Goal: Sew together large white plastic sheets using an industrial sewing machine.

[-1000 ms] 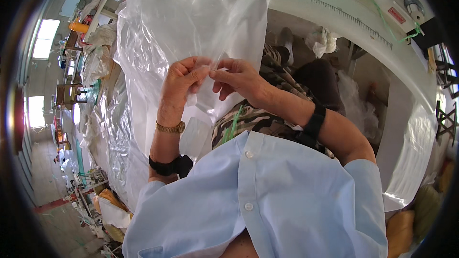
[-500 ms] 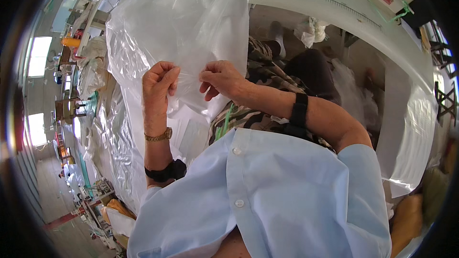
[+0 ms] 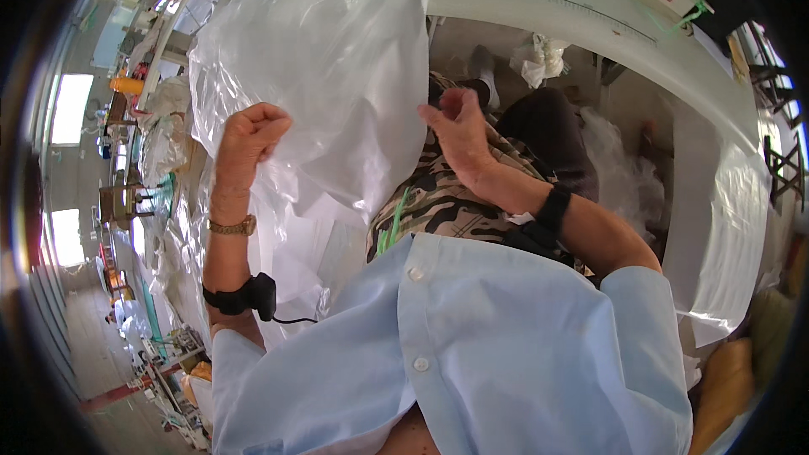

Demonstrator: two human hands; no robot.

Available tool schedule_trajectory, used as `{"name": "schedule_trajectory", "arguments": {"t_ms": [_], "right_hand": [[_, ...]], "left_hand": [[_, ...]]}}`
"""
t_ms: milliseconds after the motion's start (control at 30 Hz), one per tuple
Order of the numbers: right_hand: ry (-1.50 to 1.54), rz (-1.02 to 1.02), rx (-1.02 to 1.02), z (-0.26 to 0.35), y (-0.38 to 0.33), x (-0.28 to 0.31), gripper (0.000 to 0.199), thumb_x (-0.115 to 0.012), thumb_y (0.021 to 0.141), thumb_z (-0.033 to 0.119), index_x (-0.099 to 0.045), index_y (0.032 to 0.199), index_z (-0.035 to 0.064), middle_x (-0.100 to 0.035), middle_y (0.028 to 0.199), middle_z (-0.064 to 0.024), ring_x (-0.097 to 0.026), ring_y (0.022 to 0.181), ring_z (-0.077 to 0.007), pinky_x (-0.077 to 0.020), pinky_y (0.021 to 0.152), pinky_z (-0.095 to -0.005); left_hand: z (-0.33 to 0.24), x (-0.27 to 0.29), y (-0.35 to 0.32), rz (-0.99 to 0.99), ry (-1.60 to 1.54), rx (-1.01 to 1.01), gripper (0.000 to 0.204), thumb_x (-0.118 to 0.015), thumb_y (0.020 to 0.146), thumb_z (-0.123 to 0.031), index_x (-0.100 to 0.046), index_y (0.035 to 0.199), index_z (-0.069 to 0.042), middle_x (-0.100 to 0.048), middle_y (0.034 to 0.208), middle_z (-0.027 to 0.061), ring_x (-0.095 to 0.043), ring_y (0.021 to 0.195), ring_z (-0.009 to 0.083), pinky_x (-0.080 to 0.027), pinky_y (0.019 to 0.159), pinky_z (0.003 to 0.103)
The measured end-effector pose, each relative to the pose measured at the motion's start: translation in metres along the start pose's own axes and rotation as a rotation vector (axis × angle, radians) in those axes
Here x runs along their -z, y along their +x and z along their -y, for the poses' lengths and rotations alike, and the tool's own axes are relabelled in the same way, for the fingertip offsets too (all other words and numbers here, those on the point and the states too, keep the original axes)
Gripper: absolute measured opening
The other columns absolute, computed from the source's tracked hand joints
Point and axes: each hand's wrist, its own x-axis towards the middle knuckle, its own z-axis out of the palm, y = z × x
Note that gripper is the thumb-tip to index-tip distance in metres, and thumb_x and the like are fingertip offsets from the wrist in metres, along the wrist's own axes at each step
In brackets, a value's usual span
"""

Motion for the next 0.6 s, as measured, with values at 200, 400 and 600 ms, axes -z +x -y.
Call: {"name": "schedule_trajectory", "arguments": {"t_ms": [200, 400, 600], "right_hand": [[0.108, 0.35, -0.382, 0.01, 0.0, -0.013, 0.027, -0.062, 0.094, 0.02, -0.065, 0.108, -0.0031, -0.067, 0.092, -0.0075, -0.06, 0.083, -0.013, -0.0479, 0.078, -0.0286], [0.031, 0.633, -0.124, 0.081, -0.025, 0.006, 0.029, -0.058, 0.098, 0.023, -0.064, 0.103, -0.0047, -0.064, 0.086, -0.0007, -0.053, 0.073, -0.0059, -0.0462, 0.066, -0.0248], [-0.141, 0.783, -0.184, 0.085, -0.049, 0.019, 0.03, -0.056, 0.099, 0.024, -0.065, 0.096, -0.0039, -0.06, 0.078, 0.0018, -0.048, 0.07, -0.0052, -0.0423, 0.061, -0.0278]], "left_hand": [[-0.07, 0.021, 0.011, -0.191, 0.196, -0.389, 0.006, -0.069, 0.088, -0.003, -0.065, 0.082, -0.004, -0.053, 0.067, -0.0071, -0.042, 0.061, -0.0016, -0.033, 0.053, 0.015], [-0.086, -0.047, -0.019, 0.201, 0.237, -0.346, 0.008, -0.065, 0.09, -0.005, -0.063, 0.085, 0.0, -0.054, 0.071, -0.0039, -0.045, 0.065, 0.0023, -0.037, 0.056, 0.02], [-0.011, -0.099, -0.027, 0.233, -0.026, -0.126, 0.007, -0.065, 0.091, -0.006, -0.063, 0.089, 0.0, -0.055, 0.073, -0.0052, -0.047, 0.066, 0.0016, -0.04, 0.057, 0.019]]}}
